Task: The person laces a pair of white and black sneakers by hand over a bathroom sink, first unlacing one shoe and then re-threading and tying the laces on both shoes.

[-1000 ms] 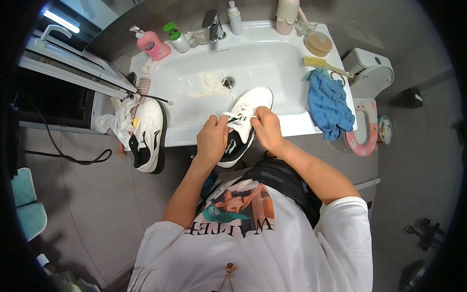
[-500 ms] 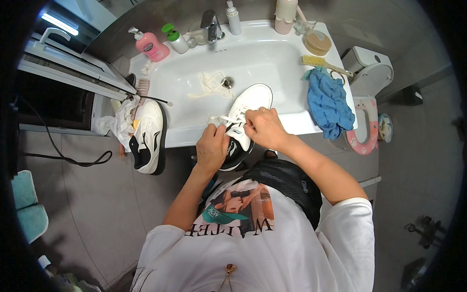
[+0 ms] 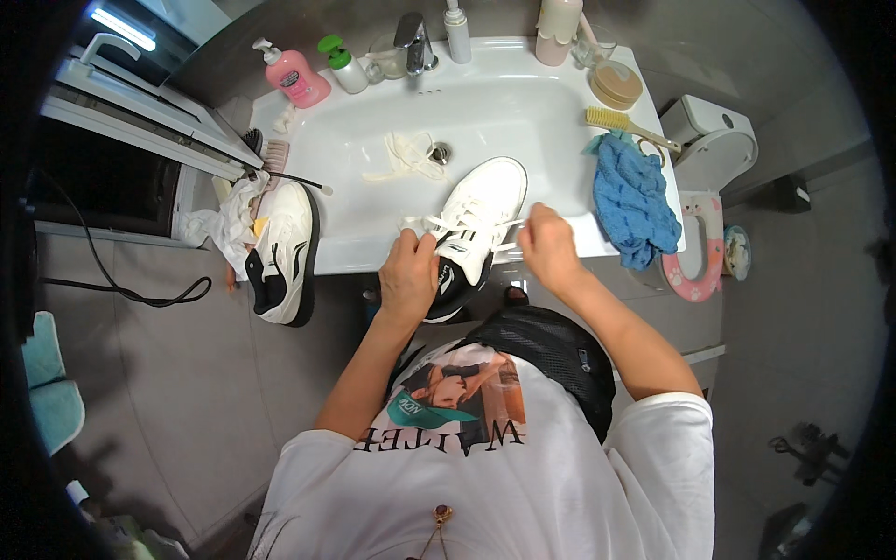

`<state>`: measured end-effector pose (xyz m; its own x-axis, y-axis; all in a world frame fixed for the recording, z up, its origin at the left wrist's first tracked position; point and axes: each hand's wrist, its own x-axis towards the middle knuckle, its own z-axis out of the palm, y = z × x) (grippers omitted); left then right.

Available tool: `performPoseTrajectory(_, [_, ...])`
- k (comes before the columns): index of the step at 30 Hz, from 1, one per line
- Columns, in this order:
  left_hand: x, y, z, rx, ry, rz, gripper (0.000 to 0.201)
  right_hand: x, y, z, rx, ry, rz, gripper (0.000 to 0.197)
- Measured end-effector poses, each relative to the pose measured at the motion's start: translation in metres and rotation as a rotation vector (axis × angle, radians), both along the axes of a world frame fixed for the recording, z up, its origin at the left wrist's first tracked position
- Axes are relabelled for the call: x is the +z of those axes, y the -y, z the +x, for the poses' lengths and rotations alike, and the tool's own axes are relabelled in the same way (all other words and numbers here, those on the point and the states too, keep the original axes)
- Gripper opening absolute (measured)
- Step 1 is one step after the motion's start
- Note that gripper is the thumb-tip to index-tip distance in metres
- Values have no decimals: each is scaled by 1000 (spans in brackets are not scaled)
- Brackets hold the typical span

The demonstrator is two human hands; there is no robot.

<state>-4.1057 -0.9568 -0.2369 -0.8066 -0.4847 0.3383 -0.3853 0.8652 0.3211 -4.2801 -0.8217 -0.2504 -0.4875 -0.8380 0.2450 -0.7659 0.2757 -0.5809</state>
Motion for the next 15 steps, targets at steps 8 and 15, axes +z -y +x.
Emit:
performPoseTrajectory(8, [1, 1, 4, -40, -23, 48, 15, 45, 21, 13, -37, -35, 6, 17])
performPoseTrajectory(15, [6, 1, 0, -25, -32, 128, 22, 44, 38, 14, 388, -556, 245, 13])
